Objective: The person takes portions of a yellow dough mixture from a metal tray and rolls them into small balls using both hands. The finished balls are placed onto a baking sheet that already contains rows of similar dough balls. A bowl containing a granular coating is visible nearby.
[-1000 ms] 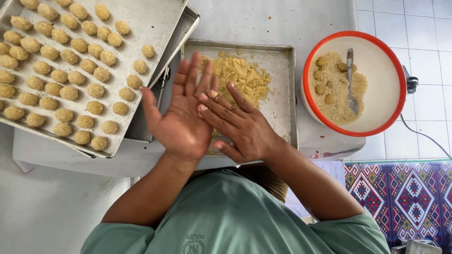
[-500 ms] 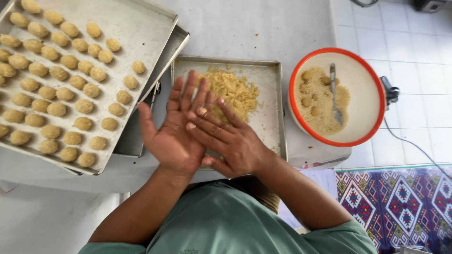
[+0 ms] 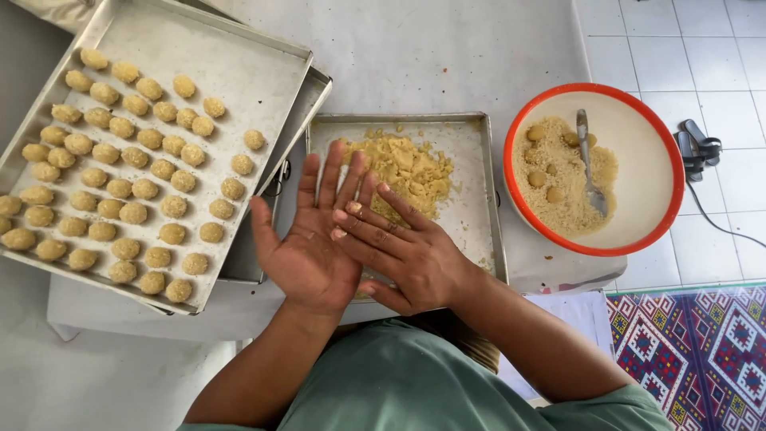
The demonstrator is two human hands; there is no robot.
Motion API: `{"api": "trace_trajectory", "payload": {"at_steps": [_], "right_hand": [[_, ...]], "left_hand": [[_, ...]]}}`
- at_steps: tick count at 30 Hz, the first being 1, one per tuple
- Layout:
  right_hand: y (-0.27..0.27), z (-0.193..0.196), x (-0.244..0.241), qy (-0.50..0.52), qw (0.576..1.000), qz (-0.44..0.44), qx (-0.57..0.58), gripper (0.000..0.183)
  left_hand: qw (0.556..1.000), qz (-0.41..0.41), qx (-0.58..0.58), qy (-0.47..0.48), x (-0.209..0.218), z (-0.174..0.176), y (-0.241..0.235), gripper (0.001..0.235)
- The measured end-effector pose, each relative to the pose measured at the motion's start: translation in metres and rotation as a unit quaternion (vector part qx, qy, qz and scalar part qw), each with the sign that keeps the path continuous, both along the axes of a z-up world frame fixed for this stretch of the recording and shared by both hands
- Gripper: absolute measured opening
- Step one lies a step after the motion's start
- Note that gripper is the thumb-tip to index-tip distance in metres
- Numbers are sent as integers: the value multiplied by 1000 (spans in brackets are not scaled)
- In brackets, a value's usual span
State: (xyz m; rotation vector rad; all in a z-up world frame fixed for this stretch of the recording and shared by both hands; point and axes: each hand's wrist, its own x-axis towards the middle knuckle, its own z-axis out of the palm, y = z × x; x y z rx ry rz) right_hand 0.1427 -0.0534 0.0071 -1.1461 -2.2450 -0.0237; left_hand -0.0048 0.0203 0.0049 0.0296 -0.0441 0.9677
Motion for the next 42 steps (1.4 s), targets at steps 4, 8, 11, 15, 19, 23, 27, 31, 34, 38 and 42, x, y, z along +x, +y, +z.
{"api": "trace_trajectory", "payload": {"at_steps": [4, 8, 11, 15, 19, 23, 27, 31, 34, 38, 42], "right_hand": [[0, -1, 1, -4, 1000, 9, 14, 54], [-2, 2, 0, 0, 996, 84, 8, 57], [-2, 4, 1, 6, 994, 109, -10, 64], [-5, -6, 1, 4, 999, 46, 6, 64], [-2, -1, 3, 11, 999, 0, 33, 56], [-3, -2, 3, 24, 998, 42, 31, 50], [-2, -2, 0, 29, 996, 68, 48, 45], [1, -1, -1, 55, 996, 46, 58, 31], [3, -3, 1, 75, 994, 45, 64, 29], [5, 0, 3, 68, 994, 26, 78, 27], [4, 5, 6, 51, 995, 20, 81, 24]], "left_hand": [[999, 35, -30, 10, -6, -4, 4, 67], [999, 14, 19, -30, -5, -12, 3, 67], [999, -23, 14, -41, 1, -13, -6, 70], [992, -50, -58, -96, 4, -11, -13, 81], [994, -9, -65, -82, -4, -3, -4, 71], [994, 19, -51, -95, -11, -9, 3, 71], [1000, -13, 5, -13, -6, -12, -1, 68], [998, -66, -24, 1, -3, -8, -3, 68], [995, -68, -34, 71, -1, -4, -2, 64], [989, -79, -15, 127, 0, 1, -4, 65], [973, -91, -51, 208, -1, 18, -9, 63]]}}
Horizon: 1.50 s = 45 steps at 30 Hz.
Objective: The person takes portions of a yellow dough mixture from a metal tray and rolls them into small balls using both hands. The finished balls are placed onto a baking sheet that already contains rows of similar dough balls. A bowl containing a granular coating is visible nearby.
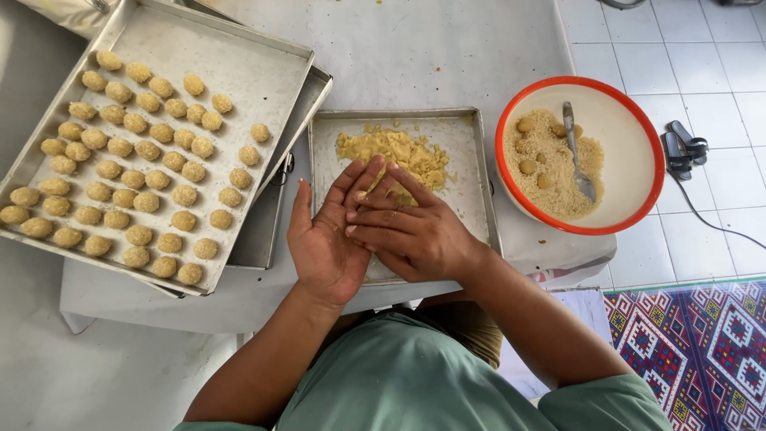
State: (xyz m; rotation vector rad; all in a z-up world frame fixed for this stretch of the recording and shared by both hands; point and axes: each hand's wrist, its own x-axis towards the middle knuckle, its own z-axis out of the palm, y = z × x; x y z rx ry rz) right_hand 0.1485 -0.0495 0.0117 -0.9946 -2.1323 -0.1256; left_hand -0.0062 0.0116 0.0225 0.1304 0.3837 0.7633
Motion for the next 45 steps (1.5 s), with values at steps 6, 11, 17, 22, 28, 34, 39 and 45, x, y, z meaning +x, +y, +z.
{"api": "trace_trajectory", "payload": {"at_steps": [6, 11, 17, 22, 28, 34, 39, 45], "right_hand": [[2, 7, -16, 63, 996, -27, 50, 10], [-7, 7, 5, 137, 989, -50, 21, 13], [-41, 37, 72, 208, 957, -204, -11, 22], [-62, 59, 122, 251, 912, -322, -46, 21], [-87, 42, 180, 196, 867, -425, -174, 22], [-103, 44, 189, 13, 850, -452, -271, 14], [-106, 55, 180, 15, 802, -504, -321, 21], [-91, 53, 139, 88, 874, -425, -216, 14]], "left_hand": [[998, -11, 61, -30, -7, -28, 1, 81], [994, -7, 102, -38, -18, -28, 6, 73], [991, 1, 134, 0, -21, -12, 15, 63], [987, -11, 158, 41, -20, -11, 17, 56], [989, -30, 131, 61, -19, -26, 19, 55], [991, 0, 85, 102, -20, -28, 21, 55], [988, 20, 69, 140, -21, -30, 21, 54], [988, 44, 74, 126, -21, -35, 19, 54]]}}
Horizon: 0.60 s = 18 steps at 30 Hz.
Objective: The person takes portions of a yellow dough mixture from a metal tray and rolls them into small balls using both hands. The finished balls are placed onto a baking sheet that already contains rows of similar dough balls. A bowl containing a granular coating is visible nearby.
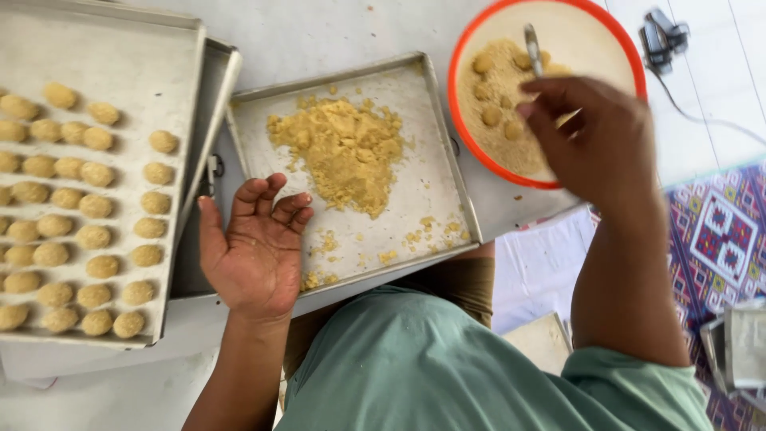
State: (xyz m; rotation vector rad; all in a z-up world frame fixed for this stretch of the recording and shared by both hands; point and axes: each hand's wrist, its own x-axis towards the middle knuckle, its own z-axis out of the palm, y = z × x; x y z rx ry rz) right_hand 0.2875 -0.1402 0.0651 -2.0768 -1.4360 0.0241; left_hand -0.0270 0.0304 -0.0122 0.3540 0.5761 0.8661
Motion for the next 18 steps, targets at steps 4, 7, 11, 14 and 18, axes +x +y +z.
{"api": "trace_trajectory", "payload": {"at_steps": [4, 7, 11, 14, 18], "right_hand": [[38, -15, -60, -9, 987, 110, 121, 13], [63, -26, -82, -203, 966, 122, 103, 12], [87, -37, -91, -224, 963, 103, -110, 52], [92, -53, -98, -215, 960, 112, -140, 60], [91, -59, -103, -172, 959, 91, -203, 62]], "left_hand": [[999, 42, -15, 6, 1, -6, 6, 48], [999, 25, 18, -13, 2, -10, 5, 43], [999, 42, 12, 4, 4, -8, 2, 42], [999, 42, 12, -3, 3, -8, 0, 43], [999, 11, 24, -18, 0, -29, 3, 48]]}}
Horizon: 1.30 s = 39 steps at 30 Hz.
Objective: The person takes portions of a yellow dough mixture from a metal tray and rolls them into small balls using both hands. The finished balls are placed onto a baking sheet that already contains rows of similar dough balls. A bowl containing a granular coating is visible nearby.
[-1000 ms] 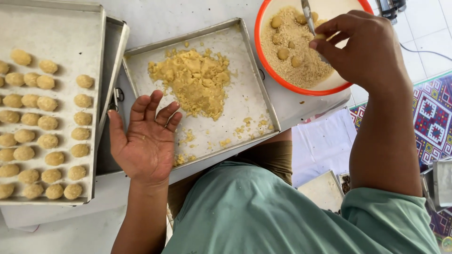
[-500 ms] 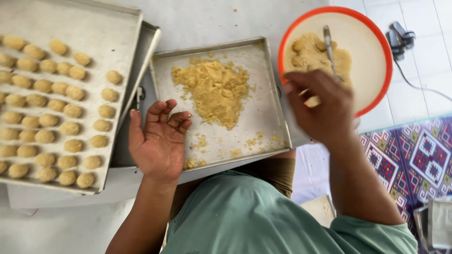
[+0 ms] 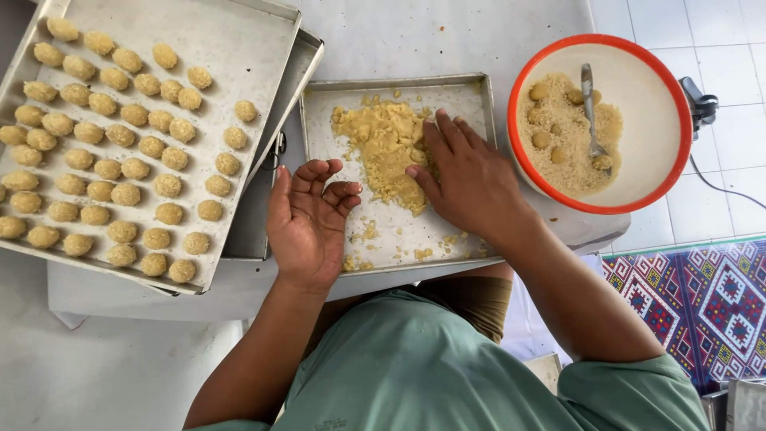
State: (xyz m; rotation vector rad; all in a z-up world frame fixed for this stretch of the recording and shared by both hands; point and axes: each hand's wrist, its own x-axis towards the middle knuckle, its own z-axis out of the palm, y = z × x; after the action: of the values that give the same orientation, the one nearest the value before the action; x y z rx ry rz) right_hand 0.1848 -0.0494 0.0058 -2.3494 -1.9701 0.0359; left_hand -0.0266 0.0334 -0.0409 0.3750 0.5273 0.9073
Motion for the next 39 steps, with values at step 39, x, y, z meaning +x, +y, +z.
{"api": "trace_trajectory", "payload": {"at_steps": [39], "right_hand": [[18, 9, 14, 88, 995, -28, -46, 74]], "left_hand": [[1000, 3, 7, -9, -1, 2, -2, 49]]}}
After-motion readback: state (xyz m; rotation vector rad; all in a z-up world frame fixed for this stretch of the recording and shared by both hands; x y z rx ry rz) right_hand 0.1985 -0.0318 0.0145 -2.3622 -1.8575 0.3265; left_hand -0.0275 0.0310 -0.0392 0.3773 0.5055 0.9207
